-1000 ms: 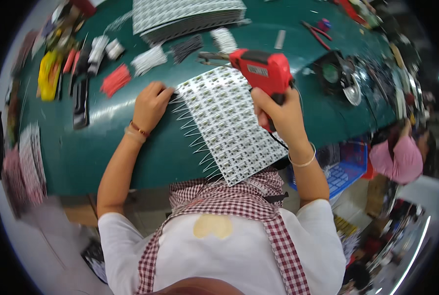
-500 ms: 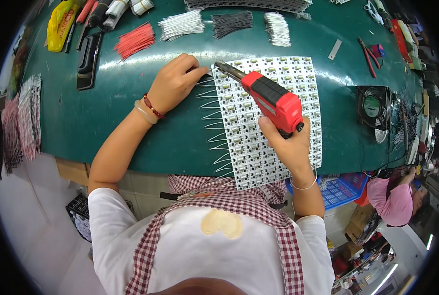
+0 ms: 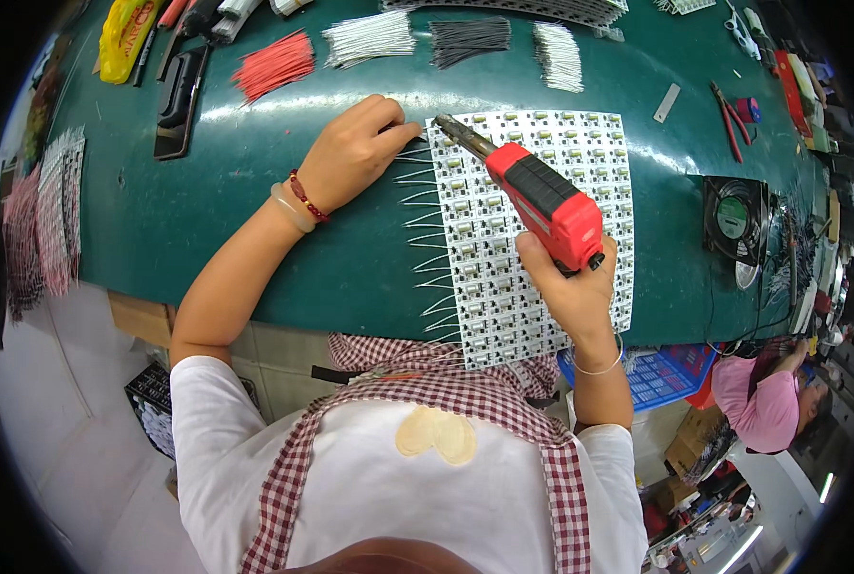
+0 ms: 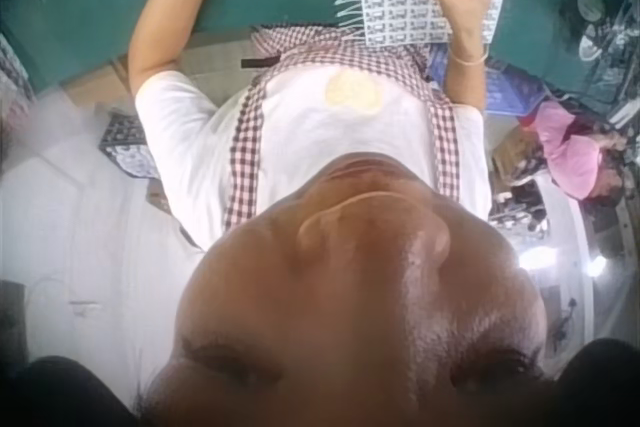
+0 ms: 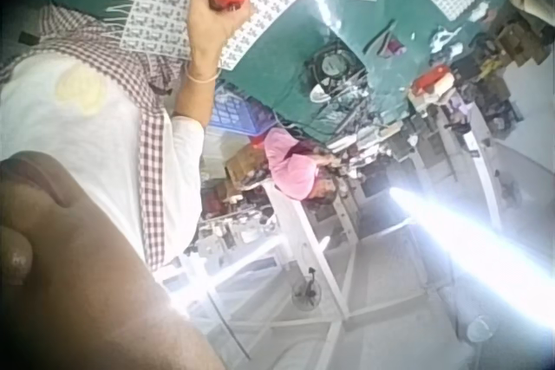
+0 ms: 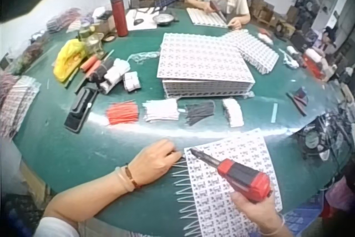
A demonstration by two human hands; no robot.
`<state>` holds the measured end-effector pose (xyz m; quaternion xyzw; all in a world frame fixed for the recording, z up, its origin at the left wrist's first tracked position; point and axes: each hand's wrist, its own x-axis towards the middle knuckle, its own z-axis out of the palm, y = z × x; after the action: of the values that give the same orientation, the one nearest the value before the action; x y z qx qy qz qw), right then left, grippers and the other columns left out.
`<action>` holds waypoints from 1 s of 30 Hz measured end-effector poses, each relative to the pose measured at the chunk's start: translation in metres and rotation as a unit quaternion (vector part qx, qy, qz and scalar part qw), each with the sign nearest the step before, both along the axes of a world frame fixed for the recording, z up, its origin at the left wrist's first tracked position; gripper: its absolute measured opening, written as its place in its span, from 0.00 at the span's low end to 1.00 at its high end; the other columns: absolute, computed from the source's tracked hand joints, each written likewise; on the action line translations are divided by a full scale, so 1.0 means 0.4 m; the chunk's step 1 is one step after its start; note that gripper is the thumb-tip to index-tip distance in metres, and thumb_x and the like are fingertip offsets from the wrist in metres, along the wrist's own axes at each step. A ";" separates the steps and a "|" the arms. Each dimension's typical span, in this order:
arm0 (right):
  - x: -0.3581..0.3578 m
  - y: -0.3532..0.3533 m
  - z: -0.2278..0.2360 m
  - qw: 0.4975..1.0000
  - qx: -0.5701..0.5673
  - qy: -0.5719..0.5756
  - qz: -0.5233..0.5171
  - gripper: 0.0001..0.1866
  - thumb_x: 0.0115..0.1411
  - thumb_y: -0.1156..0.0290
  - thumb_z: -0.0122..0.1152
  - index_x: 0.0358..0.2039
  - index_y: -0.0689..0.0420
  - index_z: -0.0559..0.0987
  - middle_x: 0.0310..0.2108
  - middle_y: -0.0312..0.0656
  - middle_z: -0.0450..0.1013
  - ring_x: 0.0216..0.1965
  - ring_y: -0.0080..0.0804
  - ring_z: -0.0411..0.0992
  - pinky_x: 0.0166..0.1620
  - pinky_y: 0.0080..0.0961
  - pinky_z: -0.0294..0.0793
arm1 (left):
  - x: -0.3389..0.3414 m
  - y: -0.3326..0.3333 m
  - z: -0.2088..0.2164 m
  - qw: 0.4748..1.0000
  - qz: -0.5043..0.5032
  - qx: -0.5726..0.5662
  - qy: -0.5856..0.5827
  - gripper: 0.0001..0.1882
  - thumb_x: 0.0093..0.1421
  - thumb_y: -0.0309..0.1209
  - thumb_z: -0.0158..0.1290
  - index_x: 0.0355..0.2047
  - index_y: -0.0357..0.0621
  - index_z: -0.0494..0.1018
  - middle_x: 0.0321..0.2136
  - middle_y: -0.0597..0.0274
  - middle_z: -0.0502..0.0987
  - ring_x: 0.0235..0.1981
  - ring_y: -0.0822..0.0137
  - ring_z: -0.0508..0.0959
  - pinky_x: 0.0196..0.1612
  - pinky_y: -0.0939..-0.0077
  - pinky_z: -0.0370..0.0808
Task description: The person positions a circuit board sheet and a bundle of wires on the table, then solders the individual wire leads to the edge of the circuit board using a soldering gun.
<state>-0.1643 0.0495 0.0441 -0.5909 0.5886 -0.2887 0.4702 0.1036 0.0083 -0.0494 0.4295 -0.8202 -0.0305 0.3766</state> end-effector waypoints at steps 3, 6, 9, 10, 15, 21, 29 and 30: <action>0.006 0.001 -0.008 1.000 0.000 -0.003 -0.002 0.08 0.50 0.71 0.66 0.27 0.61 0.78 0.18 0.27 0.69 0.19 0.12 0.62 0.23 0.14 0.61 | 0.000 0.001 0.001 1.000 0.000 0.000 -0.002 0.09 0.44 0.20 0.53 0.29 0.40 0.73 0.25 0.61 0.67 0.28 0.63 0.71 0.31 0.72 0.71; 0.007 -0.001 -0.008 1.000 -0.006 0.009 0.006 0.09 0.50 0.71 0.67 0.28 0.62 0.77 0.18 0.28 0.69 0.19 0.12 0.63 0.23 0.14 0.62 | 0.001 0.001 0.001 1.000 0.001 -0.002 -0.002 0.09 0.45 0.20 0.53 0.29 0.40 0.73 0.25 0.61 0.67 0.28 0.63 0.71 0.31 0.72 0.71; 0.007 0.006 0.000 1.000 -0.022 -0.006 -0.008 0.08 0.52 0.72 0.63 0.28 0.62 0.75 0.17 0.32 0.69 0.15 0.15 0.64 0.20 0.14 0.62 | 0.001 0.000 -0.001 1.000 0.000 -0.005 0.000 0.09 0.45 0.20 0.53 0.29 0.40 0.73 0.25 0.61 0.67 0.28 0.63 0.71 0.30 0.72 0.71; 0.008 0.010 0.003 0.999 -0.022 -0.026 -0.022 0.06 0.54 0.74 0.60 0.26 0.62 0.73 0.16 0.35 0.69 0.13 0.17 0.64 0.17 0.14 0.61 | 0.001 0.000 -0.001 1.000 -0.001 -0.006 0.002 0.08 0.45 0.20 0.53 0.29 0.40 0.73 0.25 0.61 0.67 0.28 0.63 0.71 0.30 0.72 0.71; -0.001 0.010 0.016 0.997 -0.025 -0.068 0.001 0.10 0.56 0.70 0.58 0.26 0.65 0.73 0.16 0.38 0.69 0.12 0.19 0.65 0.16 0.15 0.62 | 0.001 -0.002 -0.001 1.000 0.003 -0.007 -0.007 0.08 0.45 0.21 0.54 0.29 0.40 0.73 0.25 0.62 0.68 0.28 0.63 0.71 0.31 0.72 0.70; -0.003 0.027 0.021 0.995 -0.008 -0.099 -0.003 0.13 0.57 0.68 0.58 0.30 0.68 0.72 0.16 0.41 0.69 0.12 0.21 0.65 0.16 0.15 0.64 | 0.003 0.001 0.001 0.997 0.028 -0.033 -0.063 0.08 0.45 0.23 0.55 0.29 0.43 0.74 0.25 0.65 0.69 0.29 0.66 0.71 0.31 0.74 0.68; 0.003 0.051 0.021 0.997 0.020 -0.073 -0.028 0.11 0.57 0.71 0.56 0.22 0.65 0.72 0.14 0.39 0.68 0.12 0.20 0.65 0.16 0.15 0.63 | 0.002 0.007 0.008 0.996 0.021 -0.059 -0.061 0.09 0.43 0.23 0.54 0.28 0.44 0.74 0.23 0.66 0.69 0.27 0.67 0.72 0.29 0.75 0.68; 0.005 0.052 0.021 0.997 0.022 -0.071 -0.031 0.11 0.57 0.72 0.56 0.20 0.64 0.72 0.14 0.39 0.68 0.12 0.20 0.65 0.17 0.16 0.63 | 0.000 0.007 0.007 0.996 0.022 -0.063 -0.064 0.09 0.44 0.23 0.54 0.28 0.44 0.74 0.22 0.66 0.69 0.26 0.67 0.72 0.29 0.75 0.68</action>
<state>-0.1624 0.0704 0.0524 -0.5397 0.5781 -0.3313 0.5146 0.1036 0.0112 -0.0464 0.4237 -0.8332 0.0572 0.3507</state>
